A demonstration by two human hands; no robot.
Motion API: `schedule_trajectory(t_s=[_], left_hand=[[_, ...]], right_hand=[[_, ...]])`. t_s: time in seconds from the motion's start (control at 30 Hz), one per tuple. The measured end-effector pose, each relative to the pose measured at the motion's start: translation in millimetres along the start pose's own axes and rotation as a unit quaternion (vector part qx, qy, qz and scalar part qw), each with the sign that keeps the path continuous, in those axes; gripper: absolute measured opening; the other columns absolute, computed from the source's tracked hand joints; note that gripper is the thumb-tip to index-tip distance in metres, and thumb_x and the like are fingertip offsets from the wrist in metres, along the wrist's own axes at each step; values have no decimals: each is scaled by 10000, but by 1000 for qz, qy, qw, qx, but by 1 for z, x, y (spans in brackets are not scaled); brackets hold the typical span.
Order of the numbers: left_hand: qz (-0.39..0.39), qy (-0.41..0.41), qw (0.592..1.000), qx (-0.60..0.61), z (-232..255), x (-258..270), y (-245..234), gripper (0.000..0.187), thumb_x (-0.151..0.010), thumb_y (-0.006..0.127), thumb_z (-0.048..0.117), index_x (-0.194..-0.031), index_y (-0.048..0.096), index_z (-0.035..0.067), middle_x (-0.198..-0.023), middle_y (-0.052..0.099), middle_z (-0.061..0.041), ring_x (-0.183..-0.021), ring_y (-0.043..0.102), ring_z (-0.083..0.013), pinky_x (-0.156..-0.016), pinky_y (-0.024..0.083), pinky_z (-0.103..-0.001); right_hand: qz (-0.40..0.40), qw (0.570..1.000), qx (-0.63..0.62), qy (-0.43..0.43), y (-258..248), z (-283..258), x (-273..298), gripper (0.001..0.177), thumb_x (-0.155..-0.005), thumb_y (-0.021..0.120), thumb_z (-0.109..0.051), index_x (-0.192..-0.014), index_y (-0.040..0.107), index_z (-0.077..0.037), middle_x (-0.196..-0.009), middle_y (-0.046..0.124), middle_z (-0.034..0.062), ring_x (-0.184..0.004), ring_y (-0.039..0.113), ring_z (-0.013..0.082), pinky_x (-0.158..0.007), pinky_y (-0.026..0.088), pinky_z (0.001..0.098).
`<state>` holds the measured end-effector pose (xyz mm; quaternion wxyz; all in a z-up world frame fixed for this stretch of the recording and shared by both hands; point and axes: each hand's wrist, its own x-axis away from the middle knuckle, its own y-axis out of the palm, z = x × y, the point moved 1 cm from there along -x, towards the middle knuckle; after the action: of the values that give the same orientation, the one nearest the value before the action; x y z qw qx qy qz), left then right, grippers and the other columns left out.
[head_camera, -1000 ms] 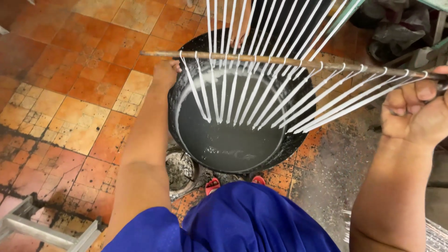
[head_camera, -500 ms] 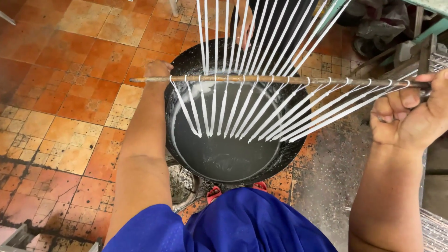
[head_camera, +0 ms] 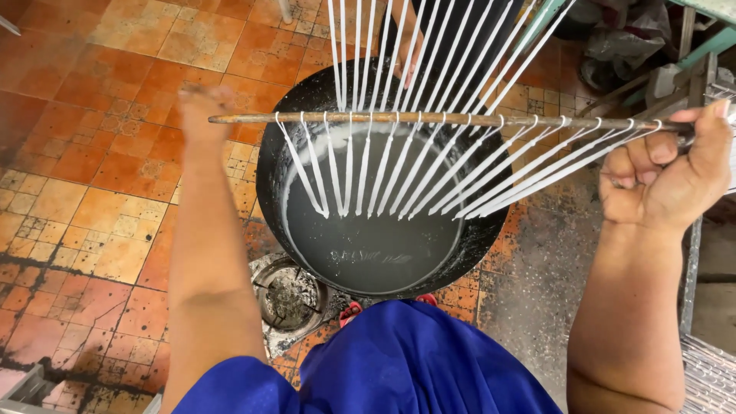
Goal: Dipping multiple candle wicks attached to a wooden rod into a vat of molten wax and hanging them to dry.
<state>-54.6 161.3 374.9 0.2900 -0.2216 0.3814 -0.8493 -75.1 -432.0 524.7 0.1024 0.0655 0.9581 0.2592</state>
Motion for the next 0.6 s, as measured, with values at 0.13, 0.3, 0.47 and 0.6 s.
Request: schedule_trajectory(t_s=[0.13, 0.3, 0.47, 0.6], left_hand=[[287, 219, 898, 252, 34, 86, -103, 175, -1029, 553, -73, -1093, 500, 81, -1047, 718, 32, -824, 568, -89, -944, 457, -343], [293, 580, 744, 154, 111, 217, -132, 246, -1080, 749, -123, -903, 766, 46, -902, 704, -88, -968, 654, -266, -976, 458, -438], [138, 661, 737, -30, 142, 242, -88, 284, -976, 867, 206, -1221, 798, 79, -1087, 680, -37, -975, 562, -285, -738, 539, -455], [125, 645, 751, -67, 131, 241, -84, 279, -996, 845, 186, -1248, 784, 83, -881, 631, -10, -829, 490, -261, -554, 472, -429]], right_hand=[[83, 997, 0, 1, 15, 1, 7, 278, -968, 670, -428, -852, 648, -175, -583, 436, -50, -427, 318, 48, -399, 245, 208], [83, 997, -13, -1, 26, 5, 15, 253, -1043, 629, -311, -851, 667, -151, -574, 493, -48, -419, 370, 41, -383, 278, 212], [76, 997, -32, -6, 33, 11, 22, 260, -998, 660, -336, -869, 674, -111, -586, 509, -17, -424, 398, 66, -382, 310, 230], [79, 996, -39, -4, 34, 17, 26, 260, -954, 693, -352, -873, 680, -105, -589, 516, -4, -420, 392, 68, -379, 306, 233]])
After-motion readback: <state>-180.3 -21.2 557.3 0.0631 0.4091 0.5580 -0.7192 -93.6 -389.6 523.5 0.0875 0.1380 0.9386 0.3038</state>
